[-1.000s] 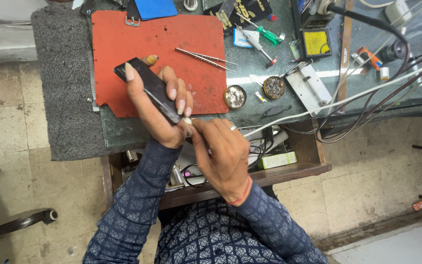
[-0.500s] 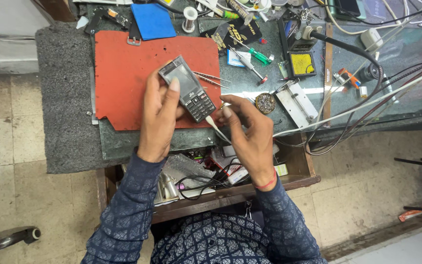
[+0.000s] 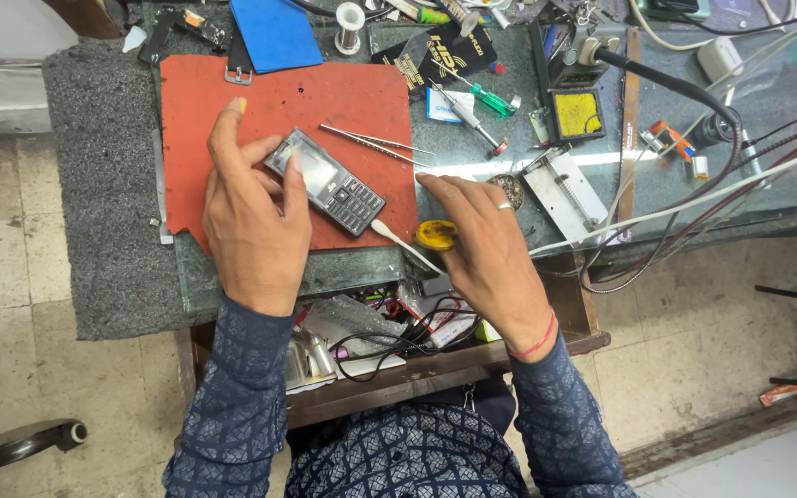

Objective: The person disassembles a mobile phone, removes the battery, and uses a soldering iron to work on the circuit board. They then reassemble the phone, insert the battery, and connect a charging cable to test the device.

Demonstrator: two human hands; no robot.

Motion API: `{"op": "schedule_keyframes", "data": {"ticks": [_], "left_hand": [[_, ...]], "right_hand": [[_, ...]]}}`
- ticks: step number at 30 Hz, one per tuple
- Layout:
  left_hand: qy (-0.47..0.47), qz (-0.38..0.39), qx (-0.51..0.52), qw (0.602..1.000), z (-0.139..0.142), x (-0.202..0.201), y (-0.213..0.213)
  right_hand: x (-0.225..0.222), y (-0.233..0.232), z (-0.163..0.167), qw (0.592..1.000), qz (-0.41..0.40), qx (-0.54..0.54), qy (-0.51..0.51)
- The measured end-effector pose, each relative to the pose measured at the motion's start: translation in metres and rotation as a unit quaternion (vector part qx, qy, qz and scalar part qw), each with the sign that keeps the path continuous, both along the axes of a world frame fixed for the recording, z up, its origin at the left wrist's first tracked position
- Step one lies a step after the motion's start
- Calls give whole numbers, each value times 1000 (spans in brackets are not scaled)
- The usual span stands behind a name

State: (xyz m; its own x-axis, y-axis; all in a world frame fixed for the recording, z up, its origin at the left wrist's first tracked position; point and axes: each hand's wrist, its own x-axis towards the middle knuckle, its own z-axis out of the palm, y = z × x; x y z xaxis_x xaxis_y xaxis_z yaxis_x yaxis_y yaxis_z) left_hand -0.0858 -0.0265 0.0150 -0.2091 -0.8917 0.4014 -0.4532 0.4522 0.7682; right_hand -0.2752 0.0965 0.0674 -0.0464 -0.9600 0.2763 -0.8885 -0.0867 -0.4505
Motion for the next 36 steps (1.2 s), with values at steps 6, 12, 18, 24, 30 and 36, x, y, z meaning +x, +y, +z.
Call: {"op": "schedule_keyframes", "data": {"ticks": [6,12,18,24,30,36], "left_hand": [[-6,-1,5,1000,-2,-3,-4],[4,-8,25,1000,-4,-4,-8],[19,-5,3,1000,-3,-2,-10],[69,-2,65,995,3,2,-15],[83,1,89,993,7,2,-18],[73,7,94,993,8,2,-20]], "right_hand": [[-23,-13,2,998,-16,36,-50],[-36,-29,6,993,-63,31,-93],[-21,-26,6,999,-21,-16,45],[-18,-30,-4,985,-113,-95,93],[9,-8,-9,987,1,-149,-56],[45,-24,-9,995,-2,-97,-11]]}}
